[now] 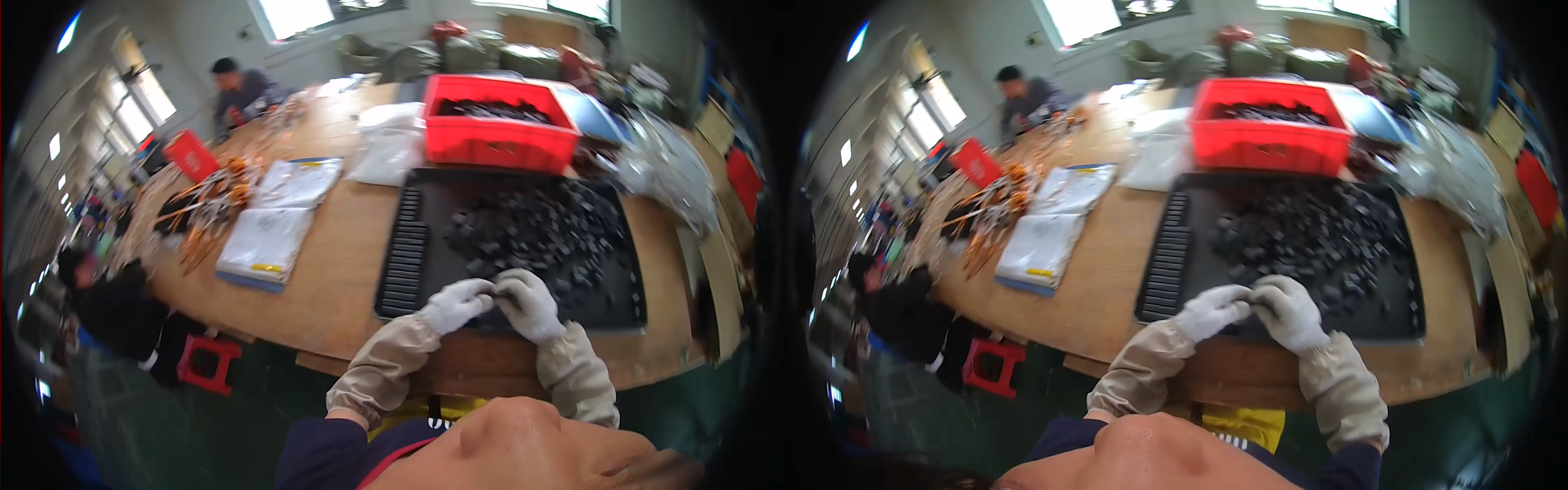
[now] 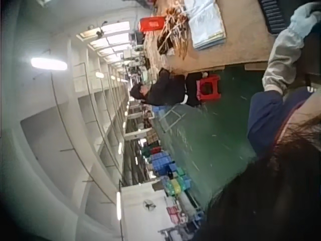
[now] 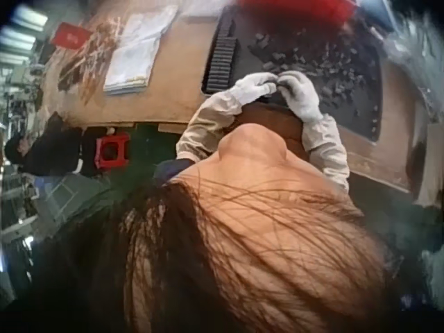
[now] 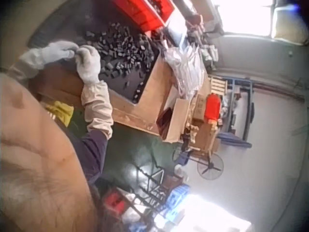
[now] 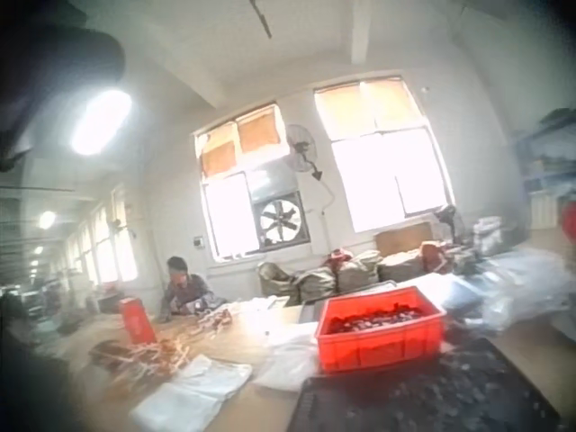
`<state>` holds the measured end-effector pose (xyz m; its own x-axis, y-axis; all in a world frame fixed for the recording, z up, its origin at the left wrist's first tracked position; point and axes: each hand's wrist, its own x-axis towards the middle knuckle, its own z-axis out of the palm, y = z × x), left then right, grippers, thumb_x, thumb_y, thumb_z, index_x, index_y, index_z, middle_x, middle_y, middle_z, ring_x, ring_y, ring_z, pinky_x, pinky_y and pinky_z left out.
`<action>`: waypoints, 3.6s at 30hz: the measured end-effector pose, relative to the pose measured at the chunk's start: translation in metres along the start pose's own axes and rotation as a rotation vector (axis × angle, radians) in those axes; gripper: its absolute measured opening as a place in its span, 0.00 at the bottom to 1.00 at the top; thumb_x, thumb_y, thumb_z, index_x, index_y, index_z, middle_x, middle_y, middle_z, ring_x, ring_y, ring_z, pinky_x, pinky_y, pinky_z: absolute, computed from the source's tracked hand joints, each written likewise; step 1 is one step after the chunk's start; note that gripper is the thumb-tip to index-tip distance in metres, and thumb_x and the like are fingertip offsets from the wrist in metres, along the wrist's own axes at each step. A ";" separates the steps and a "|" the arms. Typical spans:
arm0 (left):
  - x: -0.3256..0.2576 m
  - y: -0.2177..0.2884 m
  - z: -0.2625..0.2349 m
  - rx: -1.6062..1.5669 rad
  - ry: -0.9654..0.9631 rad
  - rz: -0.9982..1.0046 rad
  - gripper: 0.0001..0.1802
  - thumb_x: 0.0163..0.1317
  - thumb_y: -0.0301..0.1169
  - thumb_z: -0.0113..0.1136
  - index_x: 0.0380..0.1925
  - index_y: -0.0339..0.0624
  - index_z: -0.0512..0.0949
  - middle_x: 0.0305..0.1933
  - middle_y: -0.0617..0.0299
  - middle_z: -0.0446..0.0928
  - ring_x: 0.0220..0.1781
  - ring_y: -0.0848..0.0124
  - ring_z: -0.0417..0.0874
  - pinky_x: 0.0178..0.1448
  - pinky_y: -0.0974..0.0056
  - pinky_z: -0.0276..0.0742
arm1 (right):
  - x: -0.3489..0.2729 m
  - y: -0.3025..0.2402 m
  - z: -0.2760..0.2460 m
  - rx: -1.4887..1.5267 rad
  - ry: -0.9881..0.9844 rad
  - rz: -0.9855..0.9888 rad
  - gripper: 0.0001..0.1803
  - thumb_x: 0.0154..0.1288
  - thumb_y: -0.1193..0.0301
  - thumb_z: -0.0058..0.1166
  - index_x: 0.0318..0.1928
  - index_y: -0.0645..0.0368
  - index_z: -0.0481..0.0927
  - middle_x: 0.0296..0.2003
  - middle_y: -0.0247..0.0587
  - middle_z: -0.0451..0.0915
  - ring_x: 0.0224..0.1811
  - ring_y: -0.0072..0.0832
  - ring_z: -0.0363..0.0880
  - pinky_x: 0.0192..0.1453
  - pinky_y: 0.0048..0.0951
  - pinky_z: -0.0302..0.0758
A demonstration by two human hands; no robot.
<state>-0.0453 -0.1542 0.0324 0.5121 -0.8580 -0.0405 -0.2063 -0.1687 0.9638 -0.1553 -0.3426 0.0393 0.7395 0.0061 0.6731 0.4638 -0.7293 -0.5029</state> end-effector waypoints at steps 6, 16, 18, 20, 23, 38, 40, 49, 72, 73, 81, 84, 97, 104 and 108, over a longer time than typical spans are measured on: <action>0.008 -0.034 0.003 -0.221 -0.048 -0.021 0.19 0.76 0.32 0.59 0.61 0.34 0.78 0.46 0.63 0.83 0.46 0.78 0.82 0.52 0.70 0.80 | 0.004 0.000 -0.008 0.045 -0.093 -0.023 0.14 0.56 0.77 0.69 0.43 0.56 0.81 0.45 0.44 0.83 0.48 0.46 0.84 0.52 0.41 0.81; 0.006 -0.020 0.001 -0.054 -0.036 0.032 0.19 0.77 0.34 0.58 0.62 0.35 0.76 0.46 0.65 0.81 0.44 0.79 0.80 0.52 0.69 0.79 | -0.003 0.006 0.001 0.002 -0.043 -0.062 0.11 0.57 0.75 0.68 0.41 0.56 0.83 0.43 0.45 0.85 0.47 0.48 0.84 0.52 0.43 0.82; 0.003 -0.014 0.003 0.034 -0.026 -0.044 0.20 0.77 0.34 0.56 0.63 0.36 0.76 0.46 0.66 0.81 0.45 0.79 0.79 0.52 0.70 0.78 | -0.006 0.001 -0.002 -0.001 -0.059 -0.041 0.11 0.57 0.76 0.68 0.41 0.57 0.83 0.43 0.46 0.85 0.46 0.48 0.84 0.50 0.42 0.82; 0.009 -0.017 -0.001 0.014 -0.053 -0.042 0.21 0.77 0.36 0.56 0.63 0.38 0.76 0.47 0.63 0.83 0.47 0.78 0.81 0.55 0.68 0.78 | 0.003 -0.002 -0.004 -0.012 -0.063 -0.057 0.12 0.57 0.76 0.68 0.42 0.57 0.82 0.42 0.46 0.84 0.45 0.47 0.85 0.49 0.41 0.83; 0.015 -0.014 0.009 0.053 -0.067 -0.002 0.23 0.75 0.40 0.58 0.64 0.41 0.77 0.51 0.58 0.85 0.51 0.73 0.84 0.58 0.65 0.79 | -0.005 0.007 -0.010 -0.051 -0.043 -0.072 0.12 0.57 0.77 0.68 0.42 0.58 0.82 0.42 0.46 0.84 0.45 0.47 0.85 0.49 0.41 0.83; 0.000 -0.013 0.003 0.236 0.091 0.131 0.22 0.75 0.38 0.60 0.62 0.38 0.77 0.49 0.52 0.84 0.49 0.68 0.85 0.57 0.62 0.80 | 0.001 -0.008 0.001 -0.017 0.009 0.009 0.15 0.49 0.80 0.67 0.40 0.57 0.81 0.41 0.47 0.83 0.46 0.49 0.83 0.50 0.43 0.80; -0.002 -0.033 0.000 0.362 0.183 0.245 0.20 0.75 0.37 0.62 0.60 0.38 0.79 0.49 0.54 0.85 0.48 0.70 0.85 0.57 0.62 0.81 | 0.003 -0.002 0.006 -0.004 0.020 -0.057 0.16 0.50 0.79 0.67 0.41 0.56 0.81 0.43 0.46 0.83 0.47 0.49 0.83 0.52 0.44 0.79; 0.008 -0.028 0.013 -0.092 0.060 0.012 0.16 0.74 0.30 0.59 0.59 0.38 0.80 0.45 0.59 0.85 0.44 0.74 0.86 0.51 0.63 0.84 | 0.000 0.008 -0.009 -0.020 -0.121 0.020 0.13 0.56 0.72 0.68 0.43 0.55 0.83 0.45 0.43 0.84 0.49 0.46 0.83 0.54 0.43 0.80; 0.105 -0.025 -0.161 1.399 0.426 0.083 0.15 0.55 0.36 0.75 0.44 0.63 0.90 0.66 0.53 0.76 0.68 0.50 0.75 0.69 0.52 0.75 | -0.001 0.002 -0.012 -0.048 -0.080 0.075 0.13 0.59 0.72 0.69 0.44 0.52 0.83 0.46 0.38 0.83 0.49 0.43 0.83 0.55 0.40 0.79; 0.110 -0.048 -0.177 1.362 0.445 0.003 0.25 0.56 0.39 0.73 0.56 0.53 0.84 0.60 0.49 0.78 0.65 0.49 0.77 0.65 0.50 0.78 | 0.001 0.000 -0.008 -0.042 -0.073 0.068 0.13 0.59 0.72 0.69 0.45 0.52 0.83 0.46 0.39 0.83 0.49 0.43 0.83 0.55 0.41 0.79; 0.086 -0.027 -0.152 1.569 0.454 0.134 0.23 0.61 0.35 0.65 0.57 0.54 0.81 0.69 0.40 0.71 0.65 0.45 0.75 0.67 0.47 0.76 | -0.002 -0.001 -0.008 -0.037 -0.069 0.073 0.15 0.57 0.73 0.70 0.45 0.51 0.83 0.46 0.37 0.83 0.49 0.43 0.82 0.55 0.40 0.78; 0.063 0.005 -0.114 1.400 0.427 0.367 0.24 0.56 0.30 0.68 0.55 0.50 0.79 0.65 0.42 0.72 0.62 0.43 0.76 0.63 0.43 0.76 | 0.000 -0.005 -0.010 -0.075 -0.058 0.054 0.15 0.57 0.74 0.70 0.45 0.52 0.83 0.46 0.37 0.84 0.49 0.43 0.83 0.55 0.40 0.78; 0.035 -0.010 0.001 1.088 0.313 0.371 0.17 0.64 0.30 0.59 0.53 0.57 0.81 0.42 0.62 0.80 0.45 0.60 0.84 0.44 0.56 0.85 | -0.009 0.071 -0.085 -0.862 0.143 0.384 0.12 0.63 0.69 0.64 0.47 0.51 0.83 0.41 0.40 0.82 0.45 0.43 0.82 0.49 0.46 0.79; 0.036 -0.024 -0.003 0.475 0.598 0.532 0.21 0.68 0.23 0.62 0.61 0.50 0.80 0.41 0.57 0.84 0.37 0.64 0.86 0.45 0.61 0.84 | -0.019 0.081 -0.086 -0.927 -0.099 0.509 0.07 0.64 0.65 0.64 0.40 0.52 0.86 0.41 0.42 0.82 0.48 0.44 0.82 0.53 0.44 0.79; 0.025 -0.021 -0.025 -0.501 0.417 0.072 0.28 0.73 0.22 0.55 0.72 0.46 0.71 0.46 0.70 0.77 0.41 0.80 0.81 0.50 0.68 0.86 | -0.022 0.073 -0.088 -0.889 -0.139 0.493 0.08 0.59 0.66 0.68 0.37 0.54 0.84 0.39 0.41 0.82 0.45 0.43 0.81 0.50 0.44 0.79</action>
<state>-0.0072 -0.1597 0.0175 0.8128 -0.5813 0.0369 0.1096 0.2149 0.9705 -0.1805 -0.4564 0.0350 0.8262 -0.3935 0.4032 -0.3945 -0.9150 -0.0846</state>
